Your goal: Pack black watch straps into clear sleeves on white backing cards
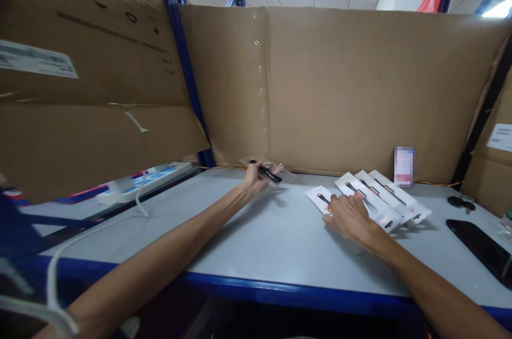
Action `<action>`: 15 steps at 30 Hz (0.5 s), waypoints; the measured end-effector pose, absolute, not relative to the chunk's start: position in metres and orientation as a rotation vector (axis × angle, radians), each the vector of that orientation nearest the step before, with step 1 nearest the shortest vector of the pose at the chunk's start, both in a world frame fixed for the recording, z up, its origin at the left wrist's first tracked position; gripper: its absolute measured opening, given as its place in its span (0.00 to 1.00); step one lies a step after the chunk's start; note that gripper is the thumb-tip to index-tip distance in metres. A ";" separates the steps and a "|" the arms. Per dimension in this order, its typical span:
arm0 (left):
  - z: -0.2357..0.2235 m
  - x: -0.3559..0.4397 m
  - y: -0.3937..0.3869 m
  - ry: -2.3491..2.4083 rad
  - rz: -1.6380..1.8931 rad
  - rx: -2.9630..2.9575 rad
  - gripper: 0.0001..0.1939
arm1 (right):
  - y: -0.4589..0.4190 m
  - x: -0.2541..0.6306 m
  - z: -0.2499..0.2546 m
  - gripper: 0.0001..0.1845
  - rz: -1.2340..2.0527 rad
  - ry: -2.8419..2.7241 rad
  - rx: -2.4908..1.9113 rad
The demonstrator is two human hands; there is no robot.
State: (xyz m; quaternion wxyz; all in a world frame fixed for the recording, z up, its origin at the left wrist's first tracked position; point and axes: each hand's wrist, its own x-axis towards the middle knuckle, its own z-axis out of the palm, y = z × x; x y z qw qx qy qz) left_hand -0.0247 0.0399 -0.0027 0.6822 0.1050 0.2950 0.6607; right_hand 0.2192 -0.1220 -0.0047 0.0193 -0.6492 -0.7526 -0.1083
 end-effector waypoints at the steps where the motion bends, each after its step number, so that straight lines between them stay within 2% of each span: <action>1: -0.002 -0.026 0.041 0.650 1.488 0.233 0.11 | -0.123 0.219 -0.001 0.15 -0.335 -2.325 -2.008; 8: -0.004 -0.036 0.050 0.621 1.532 0.182 0.14 | -0.140 0.222 0.028 0.21 -0.439 -2.341 -1.725; 15: -0.002 -0.040 0.053 0.616 1.549 0.192 0.16 | -0.136 0.232 0.028 0.20 -0.414 -2.314 -1.808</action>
